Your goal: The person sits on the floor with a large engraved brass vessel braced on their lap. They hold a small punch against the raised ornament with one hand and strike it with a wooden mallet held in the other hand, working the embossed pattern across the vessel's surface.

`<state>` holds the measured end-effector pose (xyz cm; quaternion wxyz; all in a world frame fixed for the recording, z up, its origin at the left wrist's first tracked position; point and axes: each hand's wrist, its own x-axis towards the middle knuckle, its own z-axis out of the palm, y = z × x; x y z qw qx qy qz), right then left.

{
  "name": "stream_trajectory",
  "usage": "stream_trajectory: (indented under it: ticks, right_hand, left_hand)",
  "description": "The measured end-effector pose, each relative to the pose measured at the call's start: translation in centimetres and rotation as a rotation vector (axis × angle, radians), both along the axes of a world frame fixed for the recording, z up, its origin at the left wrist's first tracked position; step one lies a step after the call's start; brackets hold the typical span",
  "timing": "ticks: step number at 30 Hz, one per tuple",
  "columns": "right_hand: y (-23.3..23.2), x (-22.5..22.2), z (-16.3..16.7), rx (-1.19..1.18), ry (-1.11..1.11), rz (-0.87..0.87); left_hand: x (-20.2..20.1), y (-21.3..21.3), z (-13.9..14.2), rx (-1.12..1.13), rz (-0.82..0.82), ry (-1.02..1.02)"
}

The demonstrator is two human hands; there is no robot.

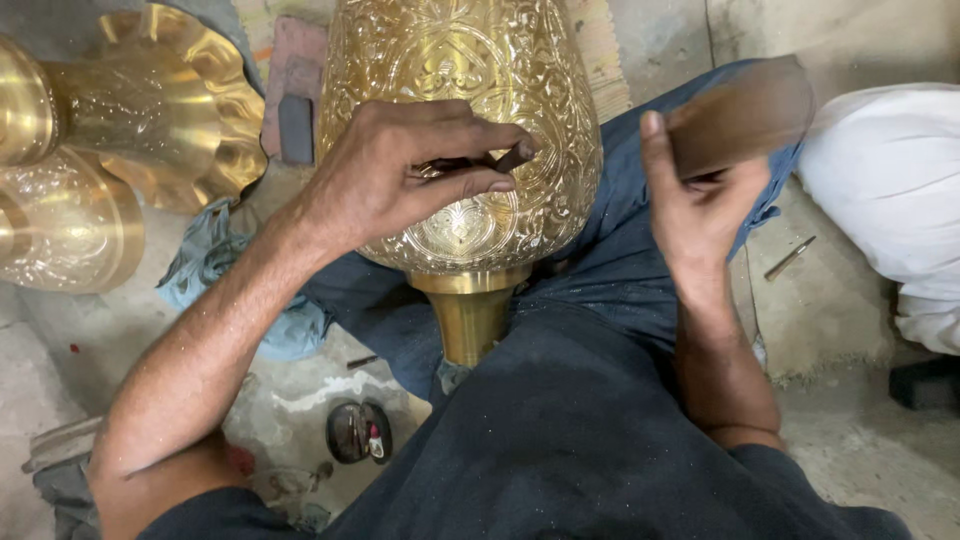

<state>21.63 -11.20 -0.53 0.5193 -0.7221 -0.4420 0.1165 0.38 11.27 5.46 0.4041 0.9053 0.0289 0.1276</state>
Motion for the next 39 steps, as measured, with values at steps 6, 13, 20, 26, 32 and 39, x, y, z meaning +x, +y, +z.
stream_trajectory:
  ticks: [6, 13, 20, 26, 32, 39]
  right_hand:
    - [1.2, -0.1, 1.7, -0.103, -0.679, -0.024]
    - [1.0, -0.5, 1.7, -0.112, -0.484, 0.032]
    - [1.1, 0.2, 0.3, -0.119, -0.497, -0.026]
    - [1.8, -0.9, 2.8, -0.063, -0.330, 0.038]
    - [1.4, -0.5, 1.4, -0.035, -0.106, -0.004]
    - [0.4, -0.3, -0.7, -0.151, 0.397, -0.166]
  left_hand:
    - [0.2, 0.2, 0.4, 0.023, -0.021, 0.015]
    - [0.2, 0.0, 0.7, 0.022, -0.005, 0.065]
    - [0.5, 0.5, 0.0, 0.045, -0.035, 0.015]
    - [0.4, 0.2, -0.8, 0.007, -0.042, 0.022]
    - [0.5, 0.6, -0.2, 0.022, -0.055, 0.064]
    - [0.7, 0.6, 0.1, -0.004, -0.065, 0.069]
